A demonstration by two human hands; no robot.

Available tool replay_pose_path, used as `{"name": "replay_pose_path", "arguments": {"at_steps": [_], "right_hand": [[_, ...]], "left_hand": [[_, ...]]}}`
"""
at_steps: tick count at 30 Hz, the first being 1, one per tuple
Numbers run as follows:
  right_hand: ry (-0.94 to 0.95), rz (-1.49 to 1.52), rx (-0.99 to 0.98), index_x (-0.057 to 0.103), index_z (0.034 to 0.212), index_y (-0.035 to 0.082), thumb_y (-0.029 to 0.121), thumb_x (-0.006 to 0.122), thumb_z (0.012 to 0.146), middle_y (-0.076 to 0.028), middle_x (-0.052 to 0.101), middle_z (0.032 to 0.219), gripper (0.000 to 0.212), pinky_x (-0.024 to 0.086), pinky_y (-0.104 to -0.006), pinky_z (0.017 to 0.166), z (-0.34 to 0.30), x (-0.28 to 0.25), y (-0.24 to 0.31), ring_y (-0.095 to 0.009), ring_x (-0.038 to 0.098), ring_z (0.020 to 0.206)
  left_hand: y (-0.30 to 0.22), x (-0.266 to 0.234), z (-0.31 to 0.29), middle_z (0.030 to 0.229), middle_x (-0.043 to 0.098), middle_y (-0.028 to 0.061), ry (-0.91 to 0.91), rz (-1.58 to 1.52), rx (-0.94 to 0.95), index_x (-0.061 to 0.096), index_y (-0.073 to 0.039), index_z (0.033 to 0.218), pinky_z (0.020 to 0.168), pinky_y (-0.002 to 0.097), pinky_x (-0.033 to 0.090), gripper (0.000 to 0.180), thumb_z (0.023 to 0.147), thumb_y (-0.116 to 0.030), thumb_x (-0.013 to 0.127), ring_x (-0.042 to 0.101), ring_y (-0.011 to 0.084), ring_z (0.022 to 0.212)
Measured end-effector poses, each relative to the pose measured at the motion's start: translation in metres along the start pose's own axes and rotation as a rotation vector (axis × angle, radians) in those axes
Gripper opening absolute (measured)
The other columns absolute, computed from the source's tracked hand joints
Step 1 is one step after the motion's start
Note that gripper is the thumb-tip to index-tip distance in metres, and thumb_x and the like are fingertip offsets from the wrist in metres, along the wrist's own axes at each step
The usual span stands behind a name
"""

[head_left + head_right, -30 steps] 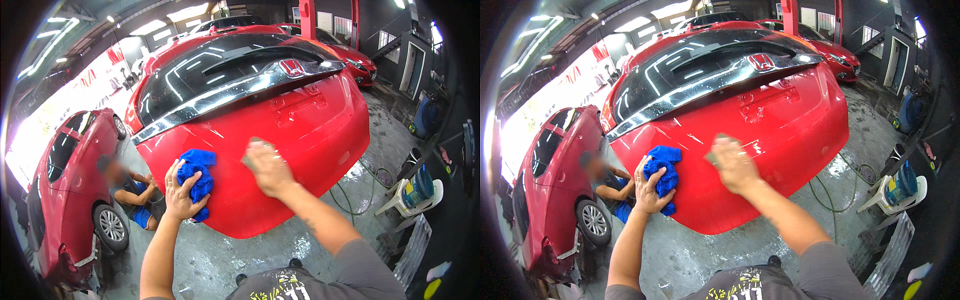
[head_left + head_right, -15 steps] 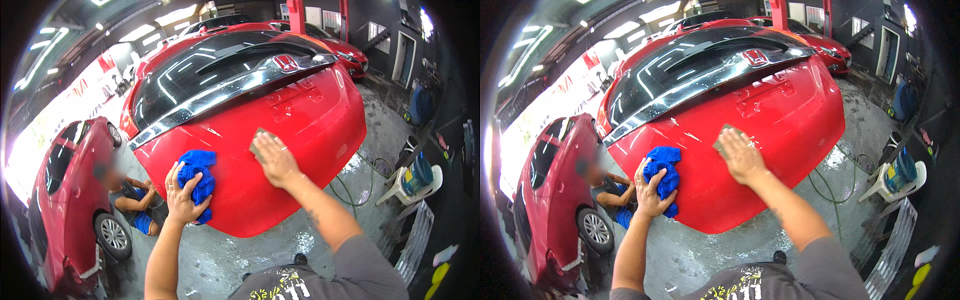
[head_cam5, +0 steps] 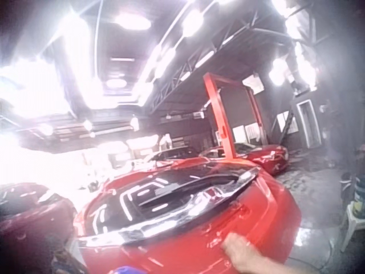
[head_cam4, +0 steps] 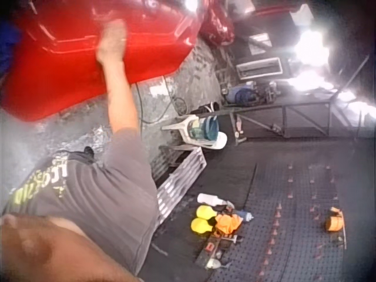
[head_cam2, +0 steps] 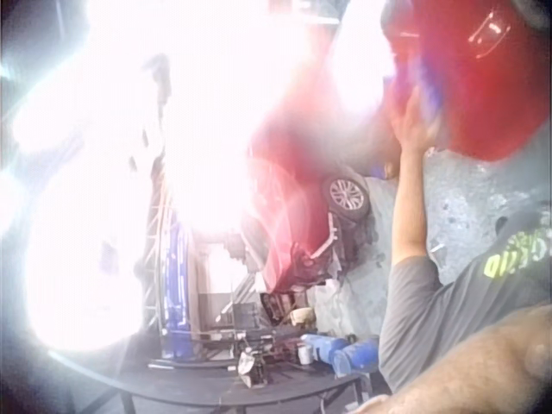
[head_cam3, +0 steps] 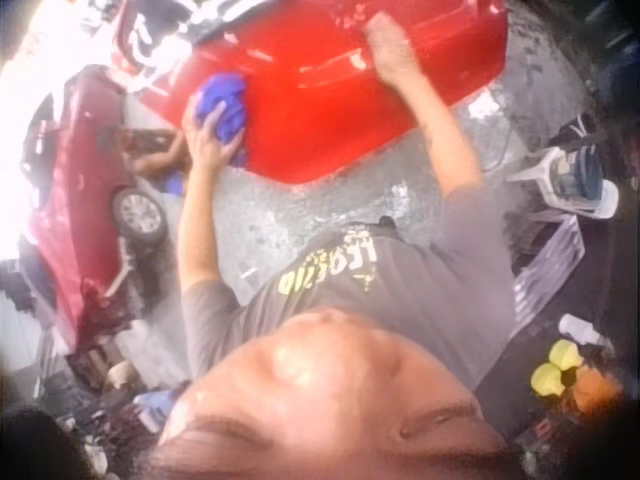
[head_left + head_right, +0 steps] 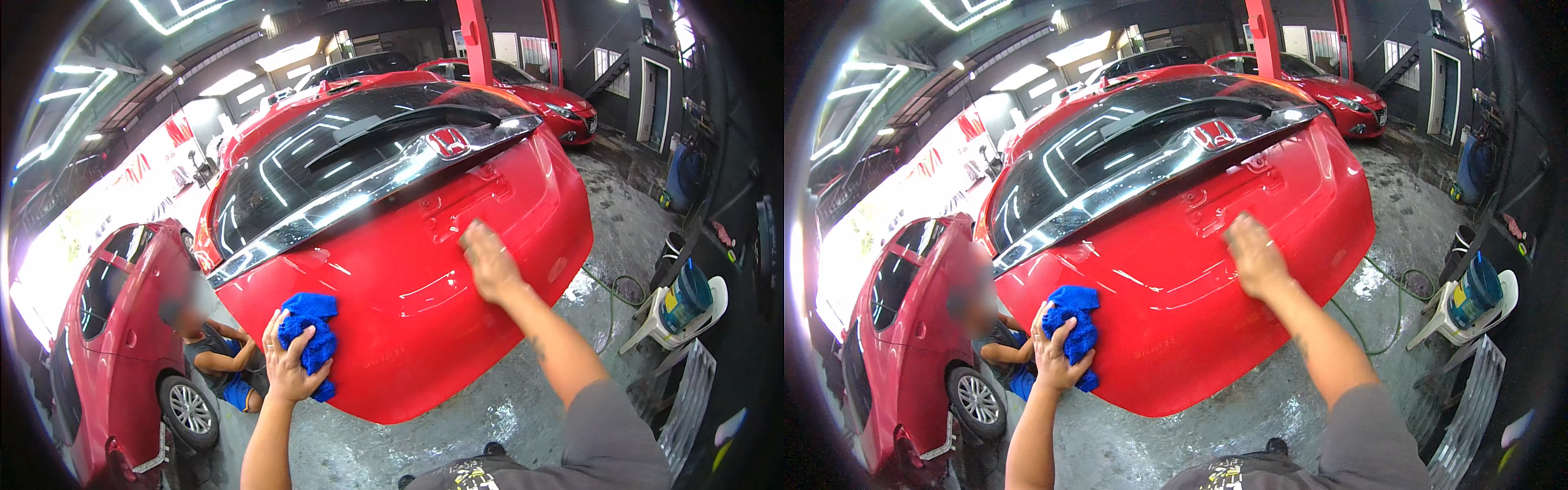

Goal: The person uses a sanding block and a blue cloth to manually polish the rear trunk lid of a red car. They repeatedly rub the surface with the block and wipe it with the cloth in a workshop environment.

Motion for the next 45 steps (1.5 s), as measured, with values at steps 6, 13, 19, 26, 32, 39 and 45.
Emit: {"name": "replay_pose_path", "arguments": {"at_steps": [6, 13, 19, 26, 32, 39, 45], "right_hand": [[0.041, -0.072, 0.113, 0.057, 0.158, -0.007, 0.031, 0.049, 0.118, -0.032, 0.054, 0.168, 0.056, 0.035, -0.0580, 0.136, 0.024, 0.026, -0.034, -0.048, 0.048, 0.160], [0.001, -0.106, 0.248, 0.055, 0.157, -0.010, 0.032, 0.046, 0.121, -0.034, 0.056, 0.165, 0.056, 0.035, -0.0561, 0.135, 0.053, -0.003, -0.081, -0.047, 0.049, 0.158], [-0.007, -0.094, 0.055, 0.060, 0.155, -0.001, 0.033, 0.046, 0.119, -0.027, 0.059, 0.165, 0.051, 0.035, -0.0592, 0.134, 0.023, 0.018, -0.022, -0.045, 0.051, 0.158], [-0.092, -0.140, 0.183, 0.071, 0.141, 0.000, 0.022, 0.053, 0.117, -0.027, 0.071, 0.147, 0.037, 0.048, -0.0556, 0.124, -0.010, -0.030, -0.121, -0.044, 0.064, 0.143], [-0.089, 0.041, -0.158, 0.068, 0.143, -0.004, 0.017, 0.059, 0.108, -0.027, 0.072, 0.145, 0.042, 0.052, -0.0553, 0.121, -0.041, 0.006, 0.151, -0.047, 0.067, 0.139], [-0.022, 0.022, -0.176, 0.072, 0.135, 0.003, 0.019, 0.059, 0.111, -0.024, 0.072, 0.142, 0.031, 0.053, -0.0533, 0.118, -0.036, -0.030, 0.077, -0.044, 0.067, 0.133], [0.035, -0.075, -0.096, 0.067, 0.145, -0.004, 0.020, 0.060, 0.112, -0.031, 0.070, 0.147, 0.041, 0.049, -0.0568, 0.125, -0.047, -0.019, 0.069, -0.049, 0.063, 0.144]], "left_hand": [[0.000, 0.004, 0.001, 0.168, 0.049, 0.0279, -0.003, 0.017, 0.017, 0.068, -0.027, 0.146, 0.128, 0.0691, 0.037, 0.080, 0.071, -0.033, 0.096, 0.045, 0.0580, 0.156], [0.001, 0.012, 0.006, 0.168, 0.048, 0.0319, 0.019, 0.001, -0.008, 0.067, -0.025, 0.147, 0.129, 0.0708, 0.035, 0.081, 0.071, -0.032, 0.096, 0.043, 0.0599, 0.157], [0.004, 0.009, -0.001, 0.168, 0.047, 0.0331, 0.029, 0.024, 0.007, 0.066, -0.025, 0.148, 0.129, 0.0700, 0.036, 0.083, 0.071, -0.031, 0.096, 0.043, 0.0602, 0.157], [0.000, 0.012, 0.004, 0.169, 0.048, 0.0298, 0.000, 0.002, 0.016, 0.067, -0.027, 0.149, 0.128, 0.0699, 0.037, 0.083, 0.071, -0.031, 0.095, 0.045, 0.0594, 0.155], [0.005, 0.015, 0.000, 0.170, 0.045, 0.0329, 0.018, -0.002, -0.003, 0.066, -0.024, 0.149, 0.130, 0.0700, 0.034, 0.082, 0.072, -0.029, 0.095, 0.042, 0.0591, 0.158], [0.010, 0.001, -0.012, 0.172, 0.044, 0.0311, 0.004, 0.024, -0.015, 0.067, -0.025, 0.150, 0.130, 0.0697, 0.035, 0.081, 0.075, -0.029, 0.096, 0.041, 0.0571, 0.160], [0.002, 0.007, 0.002, 0.168, 0.049, 0.0267, -0.055, 0.008, 0.011, 0.075, -0.025, 0.143, 0.130, 0.0660, 0.037, 0.075, 0.072, -0.032, 0.097, 0.046, 0.0543, 0.157]]}}
Point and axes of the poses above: each hand's wrist, its own z-axis towards the middle knuckle, its own x-axis out of the palm, y = z × x, the point moved 8 cm from there along z, towards the middle knuckle
